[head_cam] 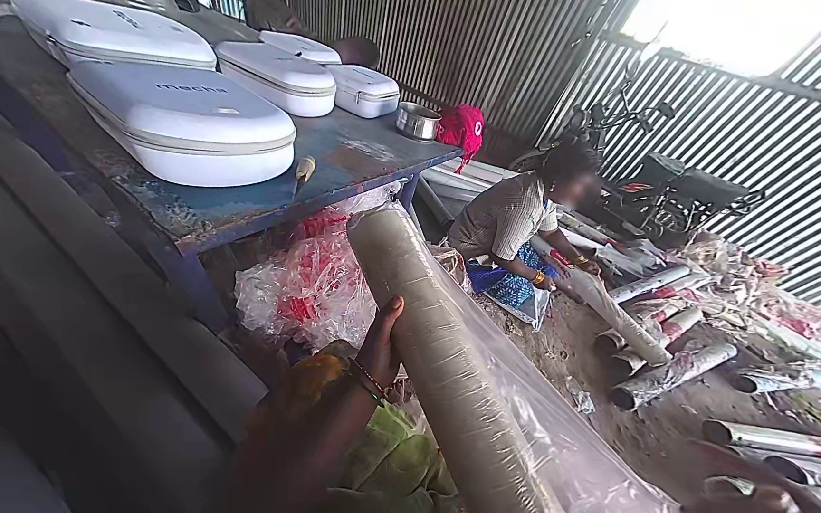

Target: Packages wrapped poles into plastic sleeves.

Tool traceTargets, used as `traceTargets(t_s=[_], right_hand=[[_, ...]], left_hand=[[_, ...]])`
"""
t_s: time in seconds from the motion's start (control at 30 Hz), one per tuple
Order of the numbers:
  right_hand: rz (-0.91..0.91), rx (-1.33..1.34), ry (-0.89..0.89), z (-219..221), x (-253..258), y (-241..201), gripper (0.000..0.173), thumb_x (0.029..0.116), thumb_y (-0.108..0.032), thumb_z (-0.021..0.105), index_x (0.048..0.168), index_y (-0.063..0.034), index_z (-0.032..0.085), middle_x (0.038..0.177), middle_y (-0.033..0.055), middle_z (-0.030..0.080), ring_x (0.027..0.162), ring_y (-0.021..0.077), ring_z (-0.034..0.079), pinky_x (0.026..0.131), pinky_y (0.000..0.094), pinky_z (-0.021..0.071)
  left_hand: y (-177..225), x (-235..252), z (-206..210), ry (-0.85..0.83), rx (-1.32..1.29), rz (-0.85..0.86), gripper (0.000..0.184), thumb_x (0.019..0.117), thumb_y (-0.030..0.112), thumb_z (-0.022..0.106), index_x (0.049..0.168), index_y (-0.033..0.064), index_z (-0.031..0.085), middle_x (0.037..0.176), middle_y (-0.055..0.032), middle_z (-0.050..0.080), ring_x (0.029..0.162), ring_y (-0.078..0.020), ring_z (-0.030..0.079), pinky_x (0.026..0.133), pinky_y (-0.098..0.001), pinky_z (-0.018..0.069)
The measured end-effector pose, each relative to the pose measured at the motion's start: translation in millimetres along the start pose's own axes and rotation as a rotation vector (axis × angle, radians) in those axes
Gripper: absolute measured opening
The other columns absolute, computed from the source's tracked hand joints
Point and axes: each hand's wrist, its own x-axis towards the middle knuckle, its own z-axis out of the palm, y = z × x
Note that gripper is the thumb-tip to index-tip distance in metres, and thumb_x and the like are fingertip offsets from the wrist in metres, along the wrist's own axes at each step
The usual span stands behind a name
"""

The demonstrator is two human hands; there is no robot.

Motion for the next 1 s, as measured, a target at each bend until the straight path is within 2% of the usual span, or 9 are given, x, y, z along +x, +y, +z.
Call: traceTargets(t_s=[0.13, 0.3, 0.37, 0.47, 0.57, 0.67, 0.77, 0.9, 1.0], right_hand=[[-0.197, -0.261, 0.201, -7.5, 45.4, 12.7, 0.059, 0.1083, -0.042, 0.039, 0.126, 0.0095, 0.063, 0.119, 0.0286, 0.068, 0.109, 0.0370, 0.068, 0.095, 0.0532, 0.0514], [-0.204, 0.048, -0.073, 64.1, 102.3, -47.5, 0.070, 0.1041, -0.056, 0.035, 0.139, 0.0007, 0.058, 0.137, 0.0150, 0.065, 0.129, 0.0200, 0.060, 0.106, 0.0401, 0.0481], [-0.088, 0.225, -0.260, 87.1, 114.7, -79.7, 0.070, 0.1051, -0.054, 0.033, 0.149, -0.0006, 0.046, 0.142, 0.0124, 0.061, 0.131, 0.0185, 0.058, 0.106, 0.0378, 0.0481], [-0.075, 0.289, -0.413, 107.2, 118.0, -112.9, 0.070, 0.1051, -0.056, 0.028, 0.149, -0.0032, 0.044, 0.133, 0.0089, 0.064, 0.118, 0.0104, 0.063, 0.096, 0.0298, 0.0528], [-0.240, 0.069, -0.329, 109.6, 109.4, -127.7, 0.072, 0.1052, -0.057, 0.029, 0.140, 0.0006, 0.055, 0.126, 0.0162, 0.066, 0.116, 0.0175, 0.062, 0.102, 0.0377, 0.0474], [-0.415, -0.177, -0.024, 116.1, 110.1, -124.5, 0.070, 0.1033, -0.055, 0.040, 0.125, 0.0067, 0.063, 0.105, 0.0253, 0.070, 0.094, 0.0384, 0.070, 0.079, 0.0560, 0.0544], [-0.671, -0.397, 0.274, 121.5, 121.8, -113.6, 0.050, 0.0998, -0.041, 0.054, 0.098, 0.0062, 0.069, 0.078, 0.0220, 0.069, 0.066, 0.0401, 0.070, 0.055, 0.0527, 0.0540], [-0.781, -0.553, 0.343, 116.5, 150.6, -96.0, 0.044, 0.0988, -0.036, 0.055, 0.085, 0.0044, 0.067, 0.068, 0.0212, 0.065, 0.059, 0.0409, 0.068, 0.048, 0.0520, 0.0514], [-0.386, -0.644, 0.047, 100.1, 183.2, -69.9, 0.043, 0.1057, -0.034, 0.055, 0.107, 0.0073, 0.065, 0.090, 0.0309, 0.069, 0.085, 0.0522, 0.069, 0.068, 0.0661, 0.0517]], left_hand=[[-2.3, -18.6, 5.6, -0.045, -0.100, 0.015, 0.032, 0.1016, 0.023, 0.029, 0.125, 0.0072, 0.043, 0.098, 0.0038, 0.064, 0.091, 0.0002, 0.065, 0.081, -0.0198, 0.0561], [-15.5, -43.8, 9.6, -0.216, -0.226, 0.072, 0.059, 0.0824, 0.050, 0.075, 0.116, 0.0128, 0.044, 0.092, 0.0132, 0.068, 0.090, 0.0029, 0.068, 0.081, -0.0189, 0.0582], [-19.8, -53.1, 9.4, -0.291, -0.233, 0.112, 0.059, 0.0757, 0.058, 0.079, 0.111, 0.0188, 0.053, 0.092, 0.0159, 0.072, 0.090, 0.0038, 0.070, 0.081, -0.0191, 0.0589], [-26.1, -59.2, 2.0, -0.471, -0.276, 0.187, 0.029, 0.0870, 0.049, 0.072, 0.108, 0.0297, 0.070, 0.101, 0.0166, 0.075, 0.098, 0.0058, 0.069, 0.088, -0.0178, 0.0569], [-25.8, -60.0, -5.1, -0.560, -0.285, 0.245, 0.023, 0.0929, 0.045, 0.067, 0.112, 0.0330, 0.073, 0.107, 0.0182, 0.075, 0.104, 0.0075, 0.067, 0.093, -0.0161, 0.0537], [-25.1, -59.7, -8.4, -0.553, -0.284, 0.260, 0.025, 0.0938, 0.045, 0.066, 0.114, 0.0323, 0.072, 0.109, 0.0180, 0.074, 0.106, 0.0073, 0.066, 0.095, -0.0162, 0.0529], [-20.1, -64.8, -3.8, -0.434, -0.261, 0.223, 0.023, 0.0893, 0.045, 0.071, 0.106, 0.0305, 0.071, 0.102, 0.0171, 0.075, 0.100, 0.0067, 0.068, 0.090, -0.0165, 0.0548], [-30.3, -54.3, -3.5, -0.233, -0.198, 0.080, 0.061, 0.0723, 0.054, 0.084, 0.112, 0.0174, 0.055, 0.093, 0.0135, 0.072, 0.089, 0.0023, 0.070, 0.081, -0.0200, 0.0592], [-35.8, -44.3, -3.6, -0.135, -0.102, 0.033, 0.086, 0.0692, 0.059, 0.085, 0.122, 0.0087, 0.039, 0.093, 0.0122, 0.067, 0.088, 0.0026, 0.068, 0.081, -0.0190, 0.0589]])
